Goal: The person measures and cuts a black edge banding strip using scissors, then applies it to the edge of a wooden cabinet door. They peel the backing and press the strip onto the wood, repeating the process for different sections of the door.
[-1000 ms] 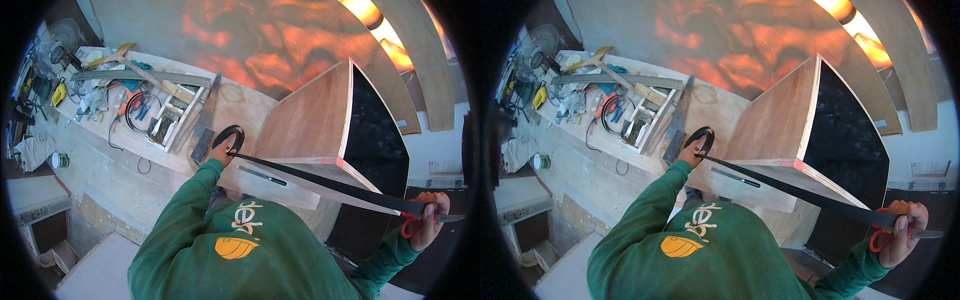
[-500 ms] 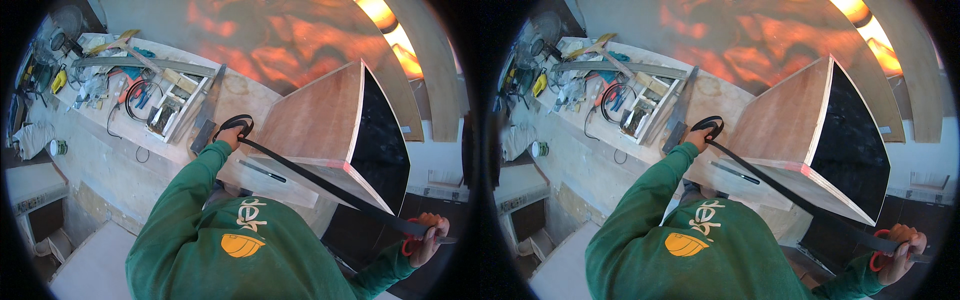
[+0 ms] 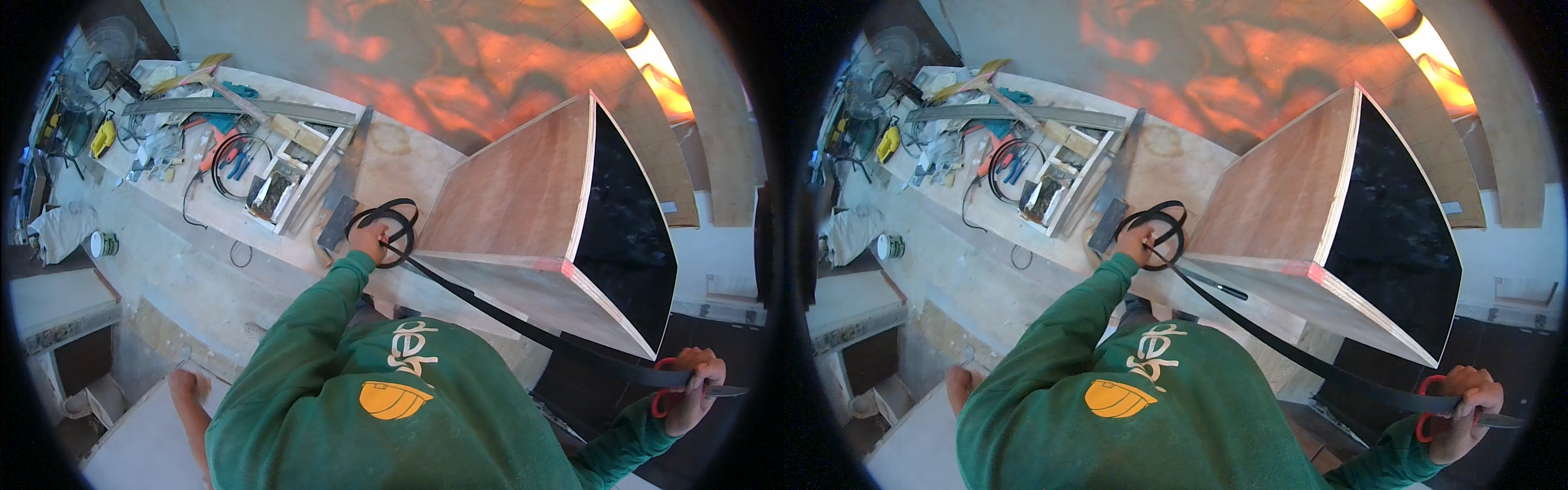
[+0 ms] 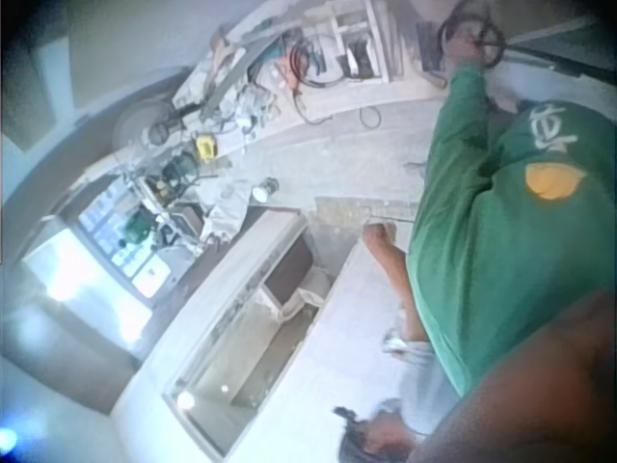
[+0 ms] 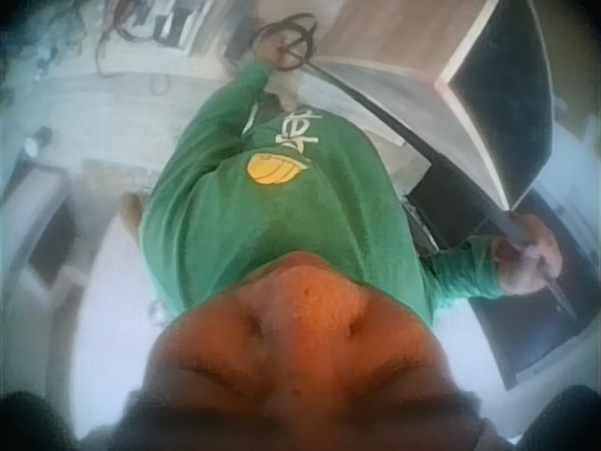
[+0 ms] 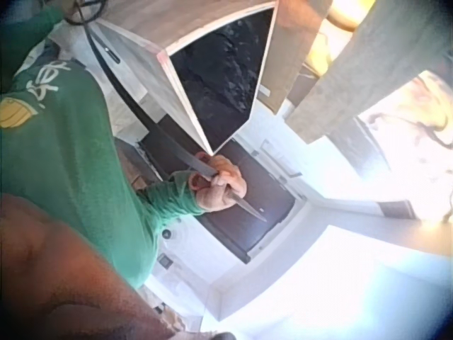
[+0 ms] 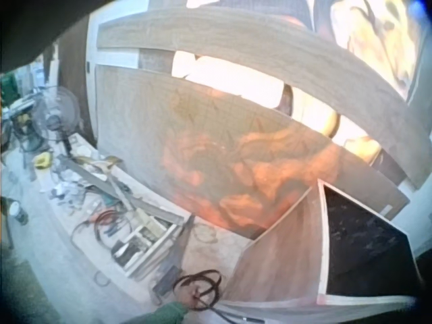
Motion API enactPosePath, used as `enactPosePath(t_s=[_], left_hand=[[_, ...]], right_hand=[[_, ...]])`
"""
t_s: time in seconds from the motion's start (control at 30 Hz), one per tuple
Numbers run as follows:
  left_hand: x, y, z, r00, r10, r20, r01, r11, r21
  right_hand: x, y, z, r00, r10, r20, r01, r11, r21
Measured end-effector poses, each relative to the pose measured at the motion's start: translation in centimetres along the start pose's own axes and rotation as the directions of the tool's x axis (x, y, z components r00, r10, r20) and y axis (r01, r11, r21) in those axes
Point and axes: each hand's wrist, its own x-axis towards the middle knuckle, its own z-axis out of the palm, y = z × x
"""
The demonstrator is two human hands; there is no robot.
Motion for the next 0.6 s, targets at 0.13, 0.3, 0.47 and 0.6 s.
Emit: enactPosePath(t_s=[0.13,0.3,0.47,0.6], left_hand=[[1.9,1.0,-3.7,0.966,0.08,-0.244,-0.089,0.996,-0.024],[5.4,1.5,-7.4,0.855,0.018,-0.519,-0.147,0.967,-0.207],[6.1,6.0,-12.0,0.909,-0.08,-0.409,-0.13,0.878,-0.461],[5.7,8.2,-13.6,0.941,0.01,-0.339,-0.176,0.869,-0.463]], right_hand=[[-0.7,0.3,-0.8,0.993,0.012,-0.12,-0.007,0.999,0.039],[-1.9,0.7,-3.7,0.979,0.014,-0.203,0.023,0.984,0.177],[-3.3,0.4,-4.1,0.884,0.083,-0.46,0.035,0.97,0.242],[-4.8,0.5,-7.3,0.943,0.092,-0.321,0.064,0.894,0.443]])
